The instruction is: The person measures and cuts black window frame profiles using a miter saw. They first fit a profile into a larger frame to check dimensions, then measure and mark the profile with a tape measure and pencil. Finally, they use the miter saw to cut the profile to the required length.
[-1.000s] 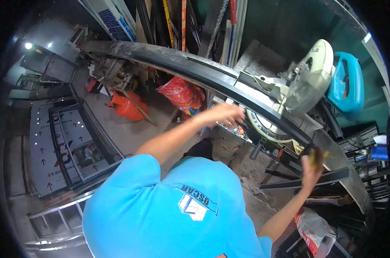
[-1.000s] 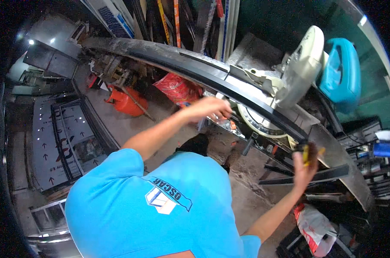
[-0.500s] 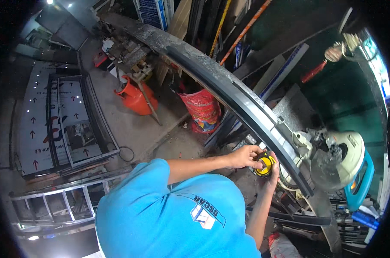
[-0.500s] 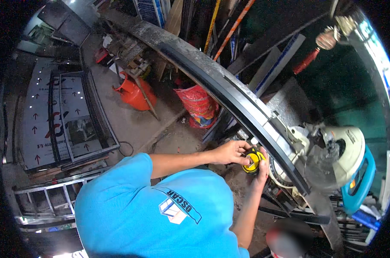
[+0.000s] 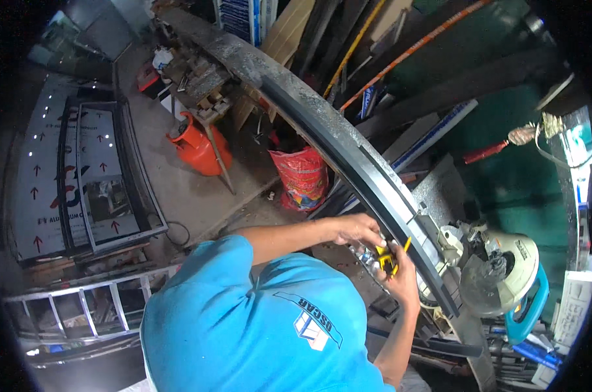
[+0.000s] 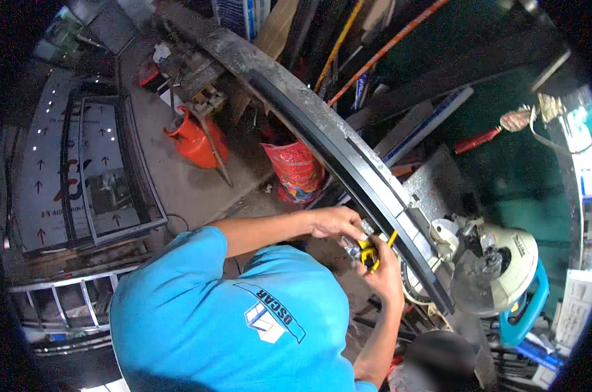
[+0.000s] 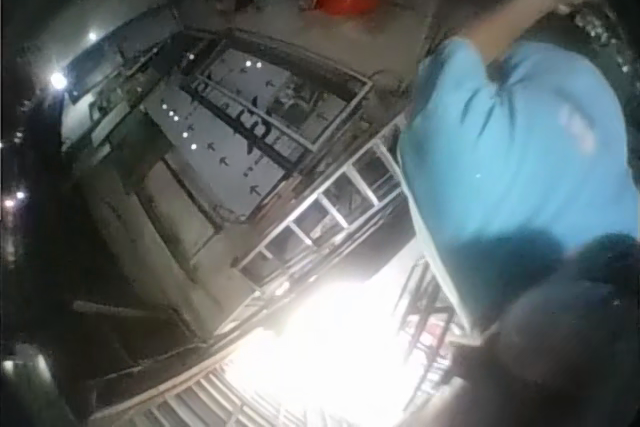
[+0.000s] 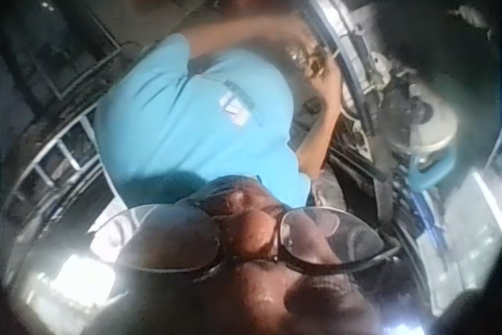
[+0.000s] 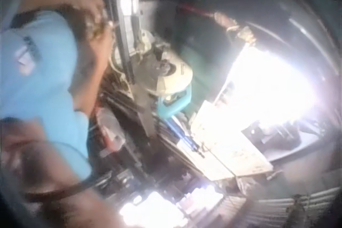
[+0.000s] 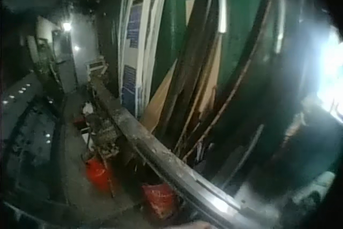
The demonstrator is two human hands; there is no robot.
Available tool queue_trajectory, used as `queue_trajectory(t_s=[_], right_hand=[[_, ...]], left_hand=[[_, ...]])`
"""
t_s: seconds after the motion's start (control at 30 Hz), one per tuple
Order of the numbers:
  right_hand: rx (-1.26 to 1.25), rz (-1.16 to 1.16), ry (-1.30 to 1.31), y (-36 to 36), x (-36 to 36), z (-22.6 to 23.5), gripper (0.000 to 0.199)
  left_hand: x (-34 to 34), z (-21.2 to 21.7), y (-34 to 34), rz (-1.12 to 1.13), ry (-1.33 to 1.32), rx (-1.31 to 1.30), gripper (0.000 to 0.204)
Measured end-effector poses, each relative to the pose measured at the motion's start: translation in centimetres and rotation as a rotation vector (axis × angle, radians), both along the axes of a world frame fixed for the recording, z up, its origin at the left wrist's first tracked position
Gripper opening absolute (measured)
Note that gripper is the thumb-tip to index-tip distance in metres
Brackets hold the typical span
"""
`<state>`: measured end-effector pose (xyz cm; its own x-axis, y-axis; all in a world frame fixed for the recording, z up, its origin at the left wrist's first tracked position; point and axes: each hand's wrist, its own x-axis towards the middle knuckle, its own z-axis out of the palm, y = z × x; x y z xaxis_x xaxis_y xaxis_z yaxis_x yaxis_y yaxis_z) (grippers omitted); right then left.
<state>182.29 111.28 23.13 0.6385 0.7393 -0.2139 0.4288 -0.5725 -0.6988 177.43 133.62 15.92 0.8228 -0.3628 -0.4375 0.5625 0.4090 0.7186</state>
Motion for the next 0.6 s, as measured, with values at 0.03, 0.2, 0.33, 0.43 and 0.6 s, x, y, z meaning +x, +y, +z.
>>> queue_trajectory(t_s=[0.03,0.2,0.33,0.43,0.6], right_hand=[[-0.077,0.018,0.03,-0.6,0.3,0.7,0.073],[-0.172,-0.07,-0.074,-8.8,2.9,0.7,0.062],[-0.206,0.007,-0.157,-8.3,4.9,-0.1,0.056],[-0.272,-0.033,-0.138,-6.2,5.1,-0.9,0.053],[-0.198,-0.027,-0.167,-1.9,4.9,-2.5,0.043]], left_hand=[[0.1,0.8,1.6,0.029,0.028,-0.064,0.026],[3.4,-3.5,24.1,0.655,-0.318,0.219,0.034],[4.2,-5.3,24.3,0.89,0.09,0.325,0.044],[4.5,-6.5,22.5,0.912,0.094,0.37,0.043],[4.7,-7.7,24.6,1.127,0.136,0.53,0.042]])
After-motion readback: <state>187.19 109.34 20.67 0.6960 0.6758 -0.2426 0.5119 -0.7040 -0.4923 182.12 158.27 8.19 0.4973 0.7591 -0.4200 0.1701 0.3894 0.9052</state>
